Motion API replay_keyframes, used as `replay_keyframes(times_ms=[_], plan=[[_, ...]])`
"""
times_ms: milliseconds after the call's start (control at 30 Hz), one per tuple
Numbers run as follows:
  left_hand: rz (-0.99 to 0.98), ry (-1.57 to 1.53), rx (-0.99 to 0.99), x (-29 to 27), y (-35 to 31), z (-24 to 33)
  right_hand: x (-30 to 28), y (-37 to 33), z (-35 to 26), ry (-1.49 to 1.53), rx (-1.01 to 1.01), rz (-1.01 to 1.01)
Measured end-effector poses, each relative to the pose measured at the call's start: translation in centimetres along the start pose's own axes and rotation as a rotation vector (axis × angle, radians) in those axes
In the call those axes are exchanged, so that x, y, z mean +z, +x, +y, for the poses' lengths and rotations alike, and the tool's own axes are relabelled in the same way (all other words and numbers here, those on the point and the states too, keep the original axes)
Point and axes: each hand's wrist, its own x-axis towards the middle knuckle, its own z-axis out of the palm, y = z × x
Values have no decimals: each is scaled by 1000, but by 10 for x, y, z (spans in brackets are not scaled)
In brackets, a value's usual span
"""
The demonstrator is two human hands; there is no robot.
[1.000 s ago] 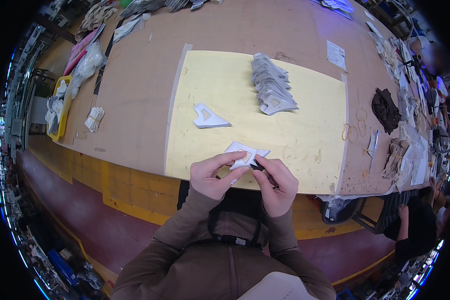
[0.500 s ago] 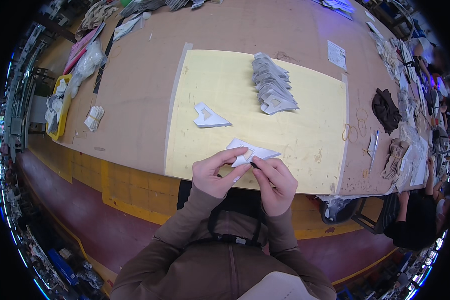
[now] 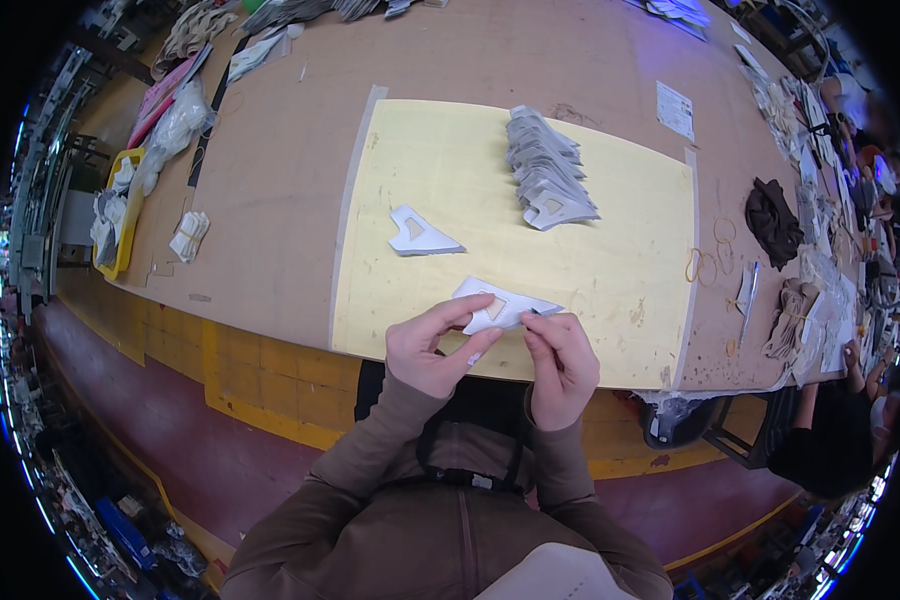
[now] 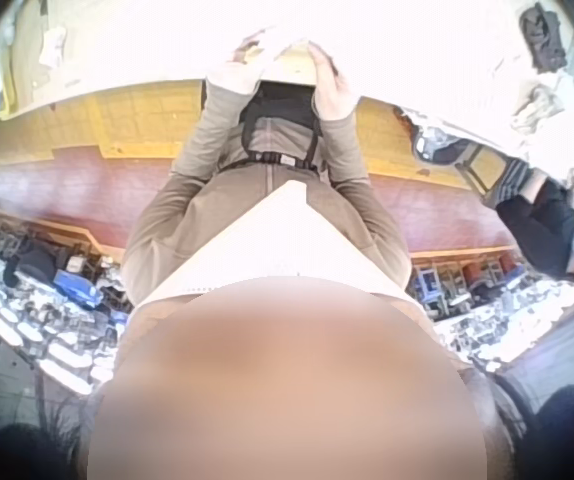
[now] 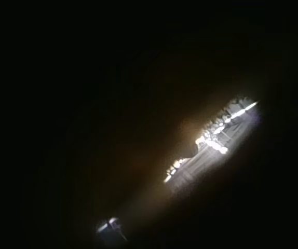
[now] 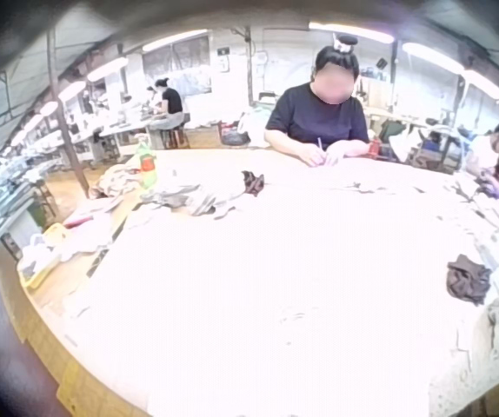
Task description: The person trims the edges of small white fabric pieces using a small cutting tool. They handle the pieces one at a time, trim the edges, and place the finished pieces into a growing pile on the table.
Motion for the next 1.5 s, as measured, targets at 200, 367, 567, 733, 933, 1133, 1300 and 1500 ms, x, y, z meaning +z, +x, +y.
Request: replay_keyframes(times_ms=[200, 367, 567, 733, 933, 1133, 1300, 1500], plan=[[56, -56, 11, 2, 2, -3, -6, 2, -4, 4, 18, -72], [72, -25, 5, 3, 0, -4, -4, 1, -5, -33, 27, -127], [10, 133, 7, 0, -2, 0, -2, 0, -1, -40, -1, -106], [33, 201, 89, 2, -2, 3, -2, 0, 1, -102, -81, -101], [51, 226, 126, 3, -2, 4, 0, 0, 1, -62, -35, -91], [54, 159, 80, 4, -2, 3, 2, -1, 0, 52, 21, -38], [70, 180, 89, 3, -2, 3, -3, -1, -3, 29, 57, -52], [72, 210, 89, 4, -2, 4, 0, 0, -3, 5, 27, -109]])
